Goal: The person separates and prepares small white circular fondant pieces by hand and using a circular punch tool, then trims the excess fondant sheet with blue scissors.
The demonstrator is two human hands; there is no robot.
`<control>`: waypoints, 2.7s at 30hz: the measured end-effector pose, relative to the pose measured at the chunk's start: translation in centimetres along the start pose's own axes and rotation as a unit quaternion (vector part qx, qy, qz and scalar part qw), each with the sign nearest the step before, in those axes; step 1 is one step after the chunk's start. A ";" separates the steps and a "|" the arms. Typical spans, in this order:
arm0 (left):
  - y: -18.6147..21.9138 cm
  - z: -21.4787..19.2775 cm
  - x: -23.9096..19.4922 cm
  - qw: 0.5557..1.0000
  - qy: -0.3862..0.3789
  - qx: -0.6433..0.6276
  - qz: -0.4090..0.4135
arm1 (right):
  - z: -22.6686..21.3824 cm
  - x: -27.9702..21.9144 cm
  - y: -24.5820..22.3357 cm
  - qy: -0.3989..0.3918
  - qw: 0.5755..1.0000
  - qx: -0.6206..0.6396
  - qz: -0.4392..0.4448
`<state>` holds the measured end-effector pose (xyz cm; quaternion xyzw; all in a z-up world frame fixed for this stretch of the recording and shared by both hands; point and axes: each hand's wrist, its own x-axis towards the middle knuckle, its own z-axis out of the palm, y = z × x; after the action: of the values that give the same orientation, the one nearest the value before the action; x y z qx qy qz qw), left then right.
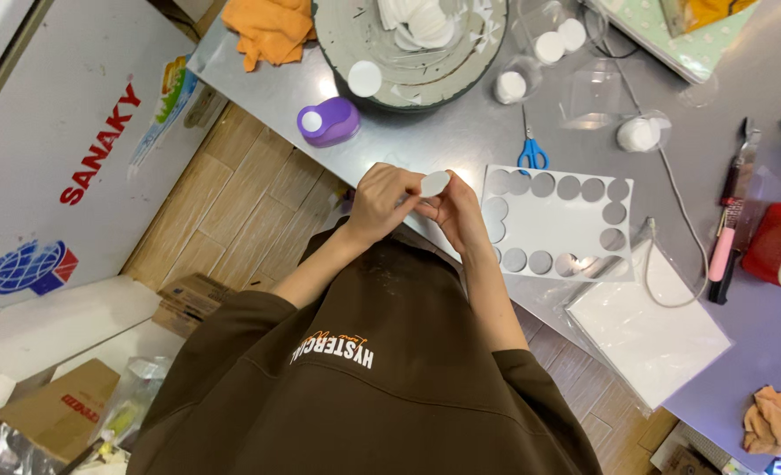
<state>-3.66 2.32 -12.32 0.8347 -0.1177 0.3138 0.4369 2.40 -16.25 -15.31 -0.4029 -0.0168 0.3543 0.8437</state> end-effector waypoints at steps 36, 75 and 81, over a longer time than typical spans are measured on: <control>3.3 -4.0 8.4 0.941 -0.250 -0.214 0.077 | -1.7 -3.7 -2.4 -0.106 0.993 0.016 -0.042; -8.9 -2.4 6.4 0.934 0.105 -0.084 -0.332 | -1.2 -1.5 -0.3 -0.011 0.999 0.033 0.009; 0.7 -4.2 8.5 0.960 -0.064 0.141 0.233 | -0.6 -0.9 -1.8 -0.004 0.998 0.052 -0.025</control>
<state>0.82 5.88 -4.76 0.8559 -0.2912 0.3659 0.2207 2.95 -17.94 -14.26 -0.3560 -0.0121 0.3352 0.8722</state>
